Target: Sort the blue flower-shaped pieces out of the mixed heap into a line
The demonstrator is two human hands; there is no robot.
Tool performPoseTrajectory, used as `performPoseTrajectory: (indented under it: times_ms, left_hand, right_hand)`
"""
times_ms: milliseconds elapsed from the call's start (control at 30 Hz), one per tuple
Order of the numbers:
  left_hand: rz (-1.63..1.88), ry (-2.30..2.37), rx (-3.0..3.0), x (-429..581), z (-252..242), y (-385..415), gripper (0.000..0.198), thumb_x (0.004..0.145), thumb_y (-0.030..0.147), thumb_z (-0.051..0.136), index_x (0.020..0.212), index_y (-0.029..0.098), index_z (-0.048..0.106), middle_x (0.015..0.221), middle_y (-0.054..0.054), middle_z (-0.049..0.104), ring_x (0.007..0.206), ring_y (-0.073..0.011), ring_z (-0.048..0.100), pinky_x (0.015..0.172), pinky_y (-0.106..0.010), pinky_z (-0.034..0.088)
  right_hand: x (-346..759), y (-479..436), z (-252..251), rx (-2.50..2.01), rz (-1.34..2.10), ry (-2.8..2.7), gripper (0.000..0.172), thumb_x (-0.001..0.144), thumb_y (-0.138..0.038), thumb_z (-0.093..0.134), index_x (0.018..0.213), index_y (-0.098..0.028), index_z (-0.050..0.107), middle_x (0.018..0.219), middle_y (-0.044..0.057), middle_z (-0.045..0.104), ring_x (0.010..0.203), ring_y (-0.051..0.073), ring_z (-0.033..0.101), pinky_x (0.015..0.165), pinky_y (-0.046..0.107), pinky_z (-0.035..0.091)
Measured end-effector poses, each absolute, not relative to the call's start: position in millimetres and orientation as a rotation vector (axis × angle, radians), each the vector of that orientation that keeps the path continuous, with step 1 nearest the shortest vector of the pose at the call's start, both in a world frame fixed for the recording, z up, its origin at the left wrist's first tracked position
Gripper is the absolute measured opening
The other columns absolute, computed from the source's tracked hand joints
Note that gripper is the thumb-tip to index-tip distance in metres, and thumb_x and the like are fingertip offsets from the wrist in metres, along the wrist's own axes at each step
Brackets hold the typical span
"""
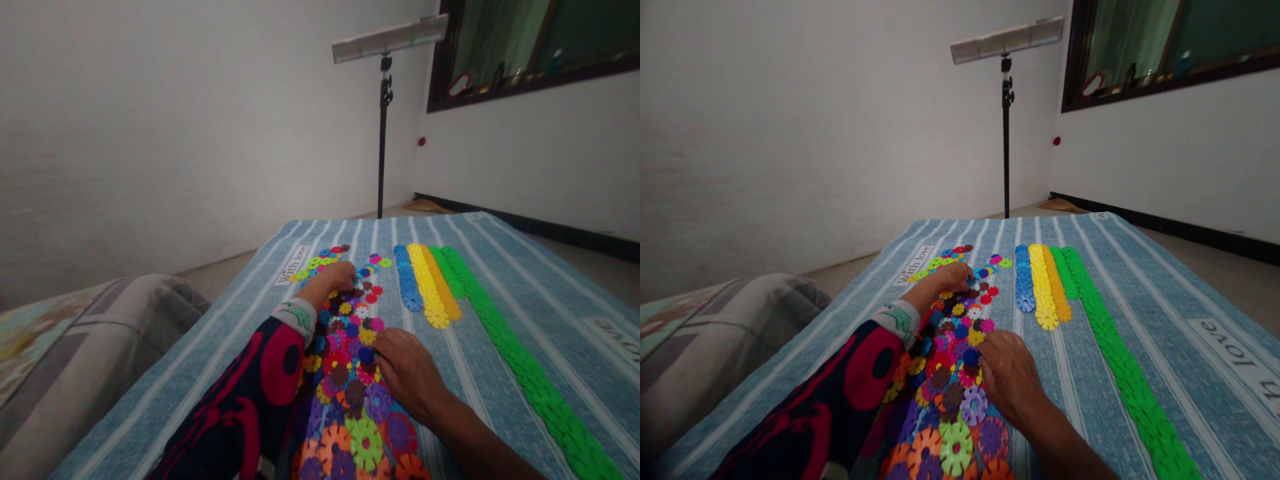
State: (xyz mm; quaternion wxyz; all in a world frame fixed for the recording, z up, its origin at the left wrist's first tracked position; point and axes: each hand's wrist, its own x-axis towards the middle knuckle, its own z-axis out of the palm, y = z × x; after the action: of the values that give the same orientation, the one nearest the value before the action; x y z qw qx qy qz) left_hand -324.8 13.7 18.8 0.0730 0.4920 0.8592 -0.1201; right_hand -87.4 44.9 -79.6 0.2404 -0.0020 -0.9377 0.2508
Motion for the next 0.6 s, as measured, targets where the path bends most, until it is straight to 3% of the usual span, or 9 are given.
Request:
performPoseTrajectory:
  times_ms: [200, 433, 600]
  left_hand:
    - [-0.382, 2.592, 1.46, -323, 17, 15, 0.032, 0.071, 0.024, 0.063, 0.1, 0.018, 0.075, 0.096, -0.011, 0.075, 0.088, -0.0253, 0.069, 0.076, -0.028, 0.051]
    - [-0.309, 2.669, 1.436, -326, 4, 16, 0.031, 0.07, 0.025, 0.065, 0.094, 0.01, 0.075, 0.1, -0.021, 0.072, 0.096, -0.0329, 0.067, 0.083, -0.036, 0.052]
    - [-0.15, 2.704, 1.409, -330, 3, 14, 0.024, 0.066, 0.018, 0.066, 0.087, 0.011, 0.074, 0.092, -0.015, 0.073, 0.09, -0.028, 0.067, 0.078, -0.031, 0.051]
  right_hand:
    - [-87, 45, -80, -0.01, 0.696, -2.546, 0.015, 0.089, -0.013, 0.051, 0.092, -0.019, 0.064, 0.093, 0.006, 0.064, 0.094, 0.021, 0.054, 0.085, 0.035, 0.039]
    - [-87, 43, -77, -0.012, 0.648, -2.558, 0.015, 0.089, -0.01, 0.05, 0.089, -0.019, 0.062, 0.089, 0.005, 0.063, 0.089, 0.02, 0.053, 0.082, 0.034, 0.039]
    - [-88, 43, -76, -0.01, 0.65, -2.557, 0.013, 0.089, -0.012, 0.05, 0.086, -0.019, 0.061, 0.087, 0.004, 0.062, 0.086, 0.02, 0.052, 0.079, 0.034, 0.038]
